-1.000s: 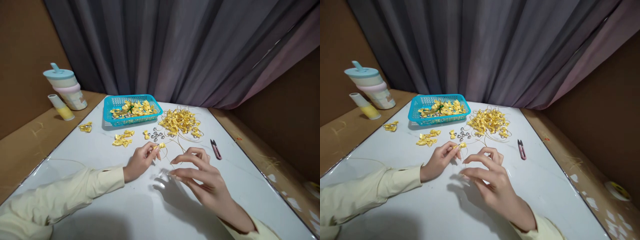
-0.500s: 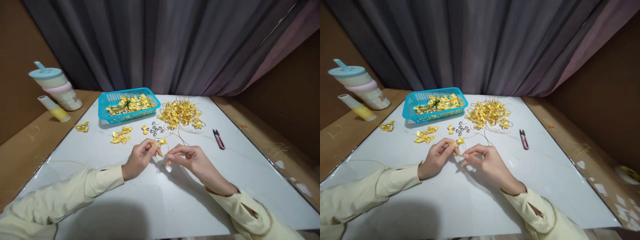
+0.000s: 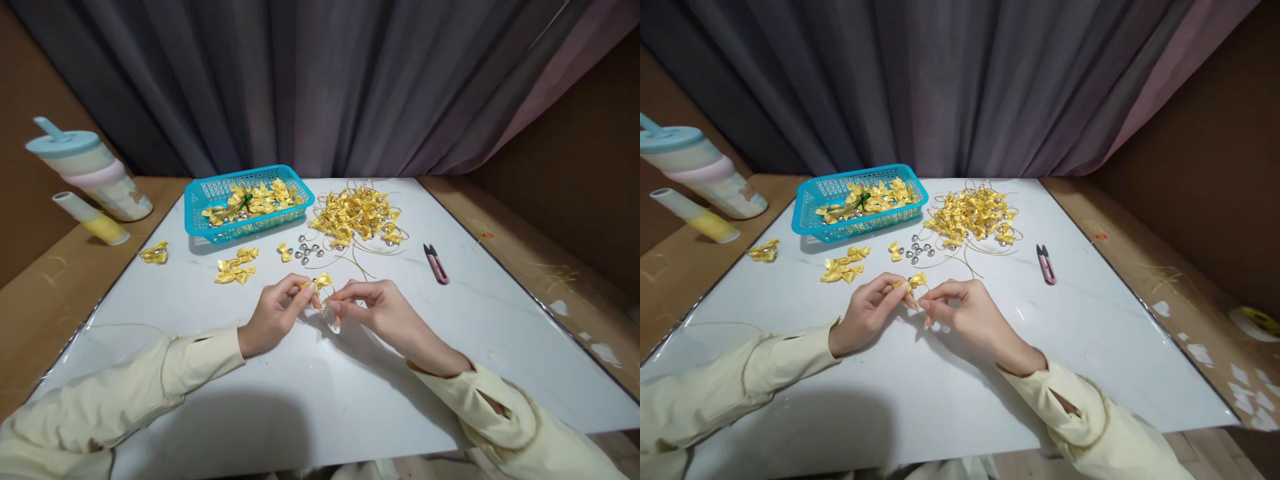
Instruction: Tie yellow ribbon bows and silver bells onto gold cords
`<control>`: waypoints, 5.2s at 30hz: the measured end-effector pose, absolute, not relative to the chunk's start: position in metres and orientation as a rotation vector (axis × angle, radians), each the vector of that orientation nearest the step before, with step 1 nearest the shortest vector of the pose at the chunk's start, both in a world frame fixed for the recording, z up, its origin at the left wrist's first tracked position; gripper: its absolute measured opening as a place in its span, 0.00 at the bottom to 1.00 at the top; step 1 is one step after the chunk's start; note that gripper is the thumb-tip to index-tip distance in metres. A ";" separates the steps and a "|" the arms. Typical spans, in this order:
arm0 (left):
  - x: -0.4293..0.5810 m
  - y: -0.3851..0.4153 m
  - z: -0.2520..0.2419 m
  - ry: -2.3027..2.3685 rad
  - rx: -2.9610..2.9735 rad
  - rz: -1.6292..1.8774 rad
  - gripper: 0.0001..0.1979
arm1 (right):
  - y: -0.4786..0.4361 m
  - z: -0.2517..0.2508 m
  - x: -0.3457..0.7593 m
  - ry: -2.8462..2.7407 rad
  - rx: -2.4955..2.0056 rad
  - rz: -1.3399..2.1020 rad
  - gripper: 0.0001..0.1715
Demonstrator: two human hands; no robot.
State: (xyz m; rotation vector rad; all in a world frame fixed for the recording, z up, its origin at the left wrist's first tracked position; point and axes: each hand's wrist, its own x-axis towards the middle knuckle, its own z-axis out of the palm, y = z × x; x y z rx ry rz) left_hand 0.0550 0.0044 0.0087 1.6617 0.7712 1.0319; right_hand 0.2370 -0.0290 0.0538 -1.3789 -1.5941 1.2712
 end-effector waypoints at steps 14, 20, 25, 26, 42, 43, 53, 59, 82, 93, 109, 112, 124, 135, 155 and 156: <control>0.054 0.004 0.010 0.805 1.647 0.995 0.11 | -0.024 0.050 0.239 -1.680 -1.341 1.176 0.10; 0.053 0.004 0.011 0.804 1.649 0.982 0.10 | -0.022 0.049 0.239 -1.686 -1.324 1.152 0.08; 0.053 0.003 0.011 0.778 1.648 0.993 0.09 | -0.022 0.049 0.240 -1.700 -1.314 1.124 0.07; 0.053 0.003 0.011 0.774 1.647 0.997 0.08 | -0.022 0.049 0.240 -1.704 -1.307 1.118 0.07; 0.053 0.001 0.012 0.758 1.587 0.980 0.09 | -0.019 0.042 0.241 -1.772 -1.206 0.931 0.04; 0.054 0.001 0.012 0.755 1.581 0.979 0.09 | -0.019 0.042 0.241 -1.775 -1.202 0.915 0.04; 0.053 0.000 0.012 0.735 1.567 0.984 0.09 | -0.020 0.043 0.239 -1.817 -1.224 0.817 0.05; 0.054 0.001 0.014 0.725 1.519 0.953 0.09 | -0.020 0.043 0.240 -1.843 -1.223 0.775 0.06; 0.055 0.008 0.015 0.705 1.334 0.811 0.11 | -0.021 0.038 0.243 -2.021 -1.215 0.444 0.11; 0.055 0.005 0.019 0.734 1.436 0.725 0.13 | -0.029 0.059 0.244 -2.388 -1.152 0.011 0.17; 0.058 0.002 0.019 0.688 1.348 0.699 0.12 | -0.030 0.049 0.237 -2.264 -1.202 0.081 0.16; 0.058 0.003 0.020 0.694 1.344 0.713 0.12 | -0.030 0.048 0.237 -2.191 -1.226 0.192 0.16; 0.056 0.003 0.017 0.701 1.371 0.741 0.13 | -0.024 0.046 0.242 -2.053 -1.362 0.560 0.08; 0.057 0.002 0.015 0.824 1.571 0.852 0.12 | -0.031 0.046 0.237 -1.987 -1.293 0.303 0.03; 0.055 0.003 0.012 0.809 1.648 0.867 0.10 | -0.025 0.038 0.242 -2.043 -1.437 0.440 0.04; 0.055 0.003 0.012 0.818 1.648 0.870 0.10 | -0.025 0.038 0.242 -2.036 -1.430 0.421 0.04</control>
